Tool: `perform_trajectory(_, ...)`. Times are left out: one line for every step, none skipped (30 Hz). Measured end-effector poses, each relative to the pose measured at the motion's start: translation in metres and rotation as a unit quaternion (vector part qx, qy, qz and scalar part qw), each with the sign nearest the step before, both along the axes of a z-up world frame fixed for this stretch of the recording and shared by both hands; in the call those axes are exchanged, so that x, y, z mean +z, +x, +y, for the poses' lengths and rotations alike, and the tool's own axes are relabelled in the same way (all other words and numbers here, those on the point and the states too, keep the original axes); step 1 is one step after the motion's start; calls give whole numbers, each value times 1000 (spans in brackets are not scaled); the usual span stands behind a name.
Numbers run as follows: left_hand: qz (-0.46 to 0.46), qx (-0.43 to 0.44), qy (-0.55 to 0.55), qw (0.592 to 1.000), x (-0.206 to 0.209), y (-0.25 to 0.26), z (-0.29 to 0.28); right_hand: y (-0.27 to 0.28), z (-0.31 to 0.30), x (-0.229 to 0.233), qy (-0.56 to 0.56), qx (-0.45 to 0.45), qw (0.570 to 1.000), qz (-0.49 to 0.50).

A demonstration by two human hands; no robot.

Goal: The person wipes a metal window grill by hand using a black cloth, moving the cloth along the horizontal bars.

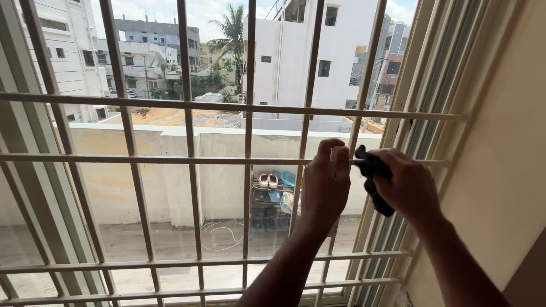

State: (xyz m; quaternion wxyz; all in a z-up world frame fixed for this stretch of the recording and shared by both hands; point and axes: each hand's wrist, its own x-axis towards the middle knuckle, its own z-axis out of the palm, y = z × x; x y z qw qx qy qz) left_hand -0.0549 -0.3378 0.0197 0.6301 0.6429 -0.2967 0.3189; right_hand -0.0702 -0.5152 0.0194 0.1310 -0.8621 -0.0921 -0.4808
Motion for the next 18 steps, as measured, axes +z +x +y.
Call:
perform_trajectory(11,-13,1,1000,1,2,1,-2,-3,4,23,-7,1000,10)
perform_trajectory(23,-27,3,999,1,4,2,-3,-3,7,46,-14,999,19)
perform_trajectory(37,-41,3,998,-1,4,2,1,3,4,52,-17,998,11)
perform_trajectory(44,-40,-2,998,-2,3,1,10,14,-1,59,-19,998,3)
perform_trajectory(49,-37,-9,998,0,3,1,15,20,-3,64,-20,998,-6)
perform_trajectory(54,-35,-15,998,2,3,0,14,18,-3,39,-3,999,-20)
perform_trajectory(50,-30,-12,998,1,2,1,11,15,-2,15,15,999,-33)
perform_trajectory(47,-24,-8,999,0,1,3,8,11,0,-10,32,998,-46)
perform_trajectory(44,-21,-3,999,-1,1,2,4,5,2,-9,26,999,-40)
perform_trajectory(34,-19,-5,999,-1,1,1,-2,-4,5,-9,19,999,-34)
perform_trajectory(24,-15,-8,1000,0,2,2,-5,-7,7,-10,16,999,-28)
perform_trajectory(14,-10,-11,1000,0,3,2,0,-3,6,16,14,999,-24)
perform_trajectory(25,-9,-12,1000,0,2,2,8,5,1,43,12,999,-20)
perform_trajectory(36,-8,-14,999,-1,1,0,12,11,-3,69,10,997,-16)
perform_trajectory(43,-8,-15,999,2,1,-3,14,16,-5,55,6,998,-26)
perform_trajectory(46,-8,-16,999,4,0,-5,16,22,-7,42,3,998,-36)
perform_trajectory(51,-8,-16,999,3,-1,-5,15,24,-9,29,-1,999,-45)
perform_trajectory(56,-9,-16,998,3,-1,-5,10,19,-6,15,-4,999,-42)
